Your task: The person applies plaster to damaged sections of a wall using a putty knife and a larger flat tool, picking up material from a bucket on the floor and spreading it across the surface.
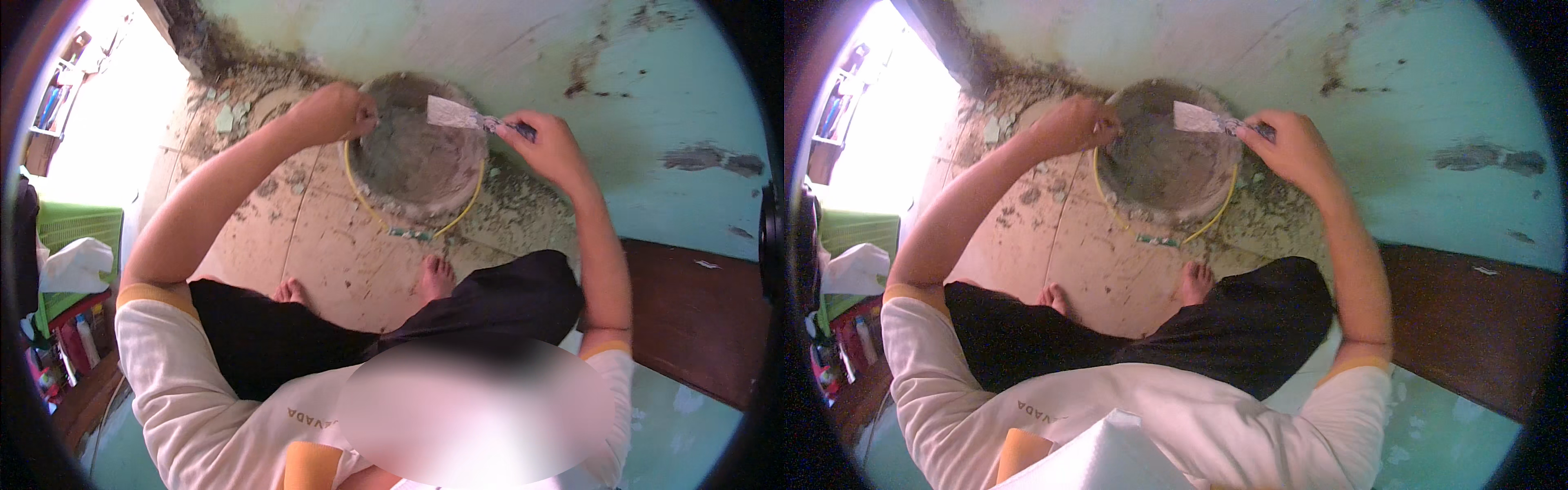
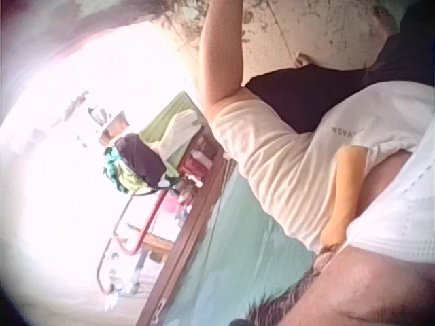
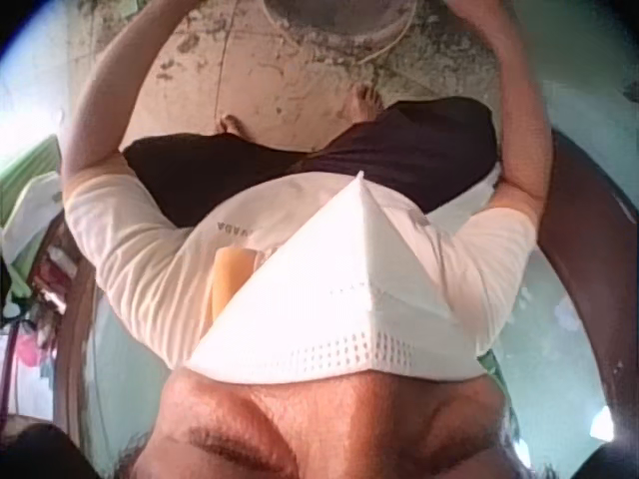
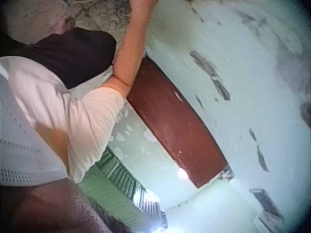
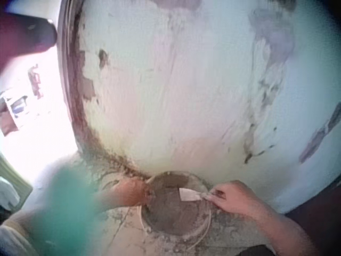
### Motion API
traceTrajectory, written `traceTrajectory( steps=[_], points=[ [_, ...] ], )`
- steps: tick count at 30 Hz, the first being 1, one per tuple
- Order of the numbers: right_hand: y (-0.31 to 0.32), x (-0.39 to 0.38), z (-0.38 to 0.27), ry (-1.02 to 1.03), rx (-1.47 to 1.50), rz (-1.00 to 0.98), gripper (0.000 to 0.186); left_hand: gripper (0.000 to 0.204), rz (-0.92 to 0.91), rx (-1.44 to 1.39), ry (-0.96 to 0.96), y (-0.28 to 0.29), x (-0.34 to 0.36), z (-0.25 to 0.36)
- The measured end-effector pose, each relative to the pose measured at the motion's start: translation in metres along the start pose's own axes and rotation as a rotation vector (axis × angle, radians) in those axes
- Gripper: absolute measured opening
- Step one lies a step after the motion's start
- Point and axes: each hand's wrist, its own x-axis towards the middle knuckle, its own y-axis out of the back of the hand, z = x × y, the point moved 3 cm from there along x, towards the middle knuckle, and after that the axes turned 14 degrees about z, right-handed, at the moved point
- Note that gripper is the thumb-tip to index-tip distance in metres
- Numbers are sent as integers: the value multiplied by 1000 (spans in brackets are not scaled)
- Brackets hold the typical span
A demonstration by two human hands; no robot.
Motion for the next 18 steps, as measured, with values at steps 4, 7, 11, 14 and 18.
traceTrajectory(
  steps=[4, 7, 11, 14, 18],
  points=[
    [-73, 28, -10, 160, -306, -208, 30, 20, 96, 73, -18, -12, 15, -24],
    [-119, 47, 0, 131, -450, -287, 27, 31, 12, 156, 58, -8, 30, -21],
    [-148, 49, 13, 137, -551, -285, 23, 41, 203, 163, 55, -19, 26, -34],
    [-165, 44, 34, 149, -597, -287, 21, 42, 282, 123, 133, -32, 18, -43],
    [-192, 45, 50, 223, -656, -359, 17, 35, 343, 2, 182, -51, 9, -48]
  ],
)
